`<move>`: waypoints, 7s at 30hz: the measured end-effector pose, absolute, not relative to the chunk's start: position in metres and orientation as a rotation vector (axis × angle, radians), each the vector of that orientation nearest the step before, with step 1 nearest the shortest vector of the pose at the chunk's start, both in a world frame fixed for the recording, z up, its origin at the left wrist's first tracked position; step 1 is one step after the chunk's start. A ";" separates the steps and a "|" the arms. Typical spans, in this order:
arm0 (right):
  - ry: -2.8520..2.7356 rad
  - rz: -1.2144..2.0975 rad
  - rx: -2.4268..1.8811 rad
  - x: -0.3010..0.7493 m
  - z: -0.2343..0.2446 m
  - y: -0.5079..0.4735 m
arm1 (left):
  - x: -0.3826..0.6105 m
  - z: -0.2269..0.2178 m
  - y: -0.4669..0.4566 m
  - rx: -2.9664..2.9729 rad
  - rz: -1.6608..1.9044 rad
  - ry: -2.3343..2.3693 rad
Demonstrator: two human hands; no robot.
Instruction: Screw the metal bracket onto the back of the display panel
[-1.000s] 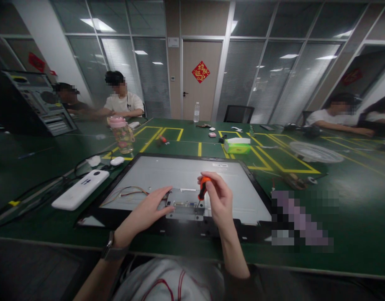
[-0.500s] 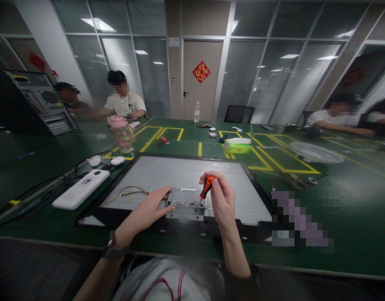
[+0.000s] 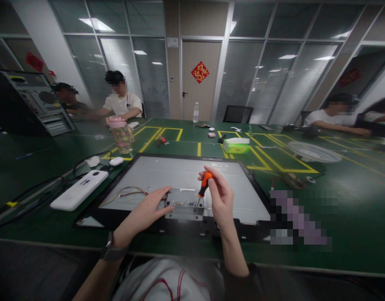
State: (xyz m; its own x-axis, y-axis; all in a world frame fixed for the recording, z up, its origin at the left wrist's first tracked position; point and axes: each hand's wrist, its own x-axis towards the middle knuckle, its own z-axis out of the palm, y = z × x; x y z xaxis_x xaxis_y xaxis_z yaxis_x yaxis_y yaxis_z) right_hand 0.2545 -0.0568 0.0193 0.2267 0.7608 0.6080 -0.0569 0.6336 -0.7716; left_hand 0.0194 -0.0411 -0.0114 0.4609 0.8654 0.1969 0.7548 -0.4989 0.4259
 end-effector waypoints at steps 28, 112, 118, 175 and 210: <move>-1.194 0.535 -0.634 0.255 0.022 -0.058 | 0.019 -0.011 -0.041 2.434 0.583 1.391; -1.172 0.821 -0.501 0.254 0.023 -0.059 | 0.021 -0.009 -0.042 2.418 0.536 1.406; -1.174 0.860 -0.475 0.253 0.026 -0.060 | 0.021 -0.009 -0.043 2.429 0.546 1.407; -1.107 0.806 -0.525 0.252 0.026 -0.060 | 0.021 -0.006 -0.044 2.429 0.544 1.405; -1.102 0.804 -0.554 0.253 0.024 -0.060 | 0.019 -0.010 -0.043 2.410 0.569 1.404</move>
State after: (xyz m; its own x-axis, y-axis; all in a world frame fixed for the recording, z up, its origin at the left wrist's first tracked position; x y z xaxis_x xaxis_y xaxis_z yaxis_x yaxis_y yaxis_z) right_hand 0.2525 -0.0604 0.0238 0.2262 0.7973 0.5596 -0.2899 0.6036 -0.7427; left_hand 0.0192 -0.0427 -0.0095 0.4459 0.8752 0.1877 0.7591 -0.4809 0.4387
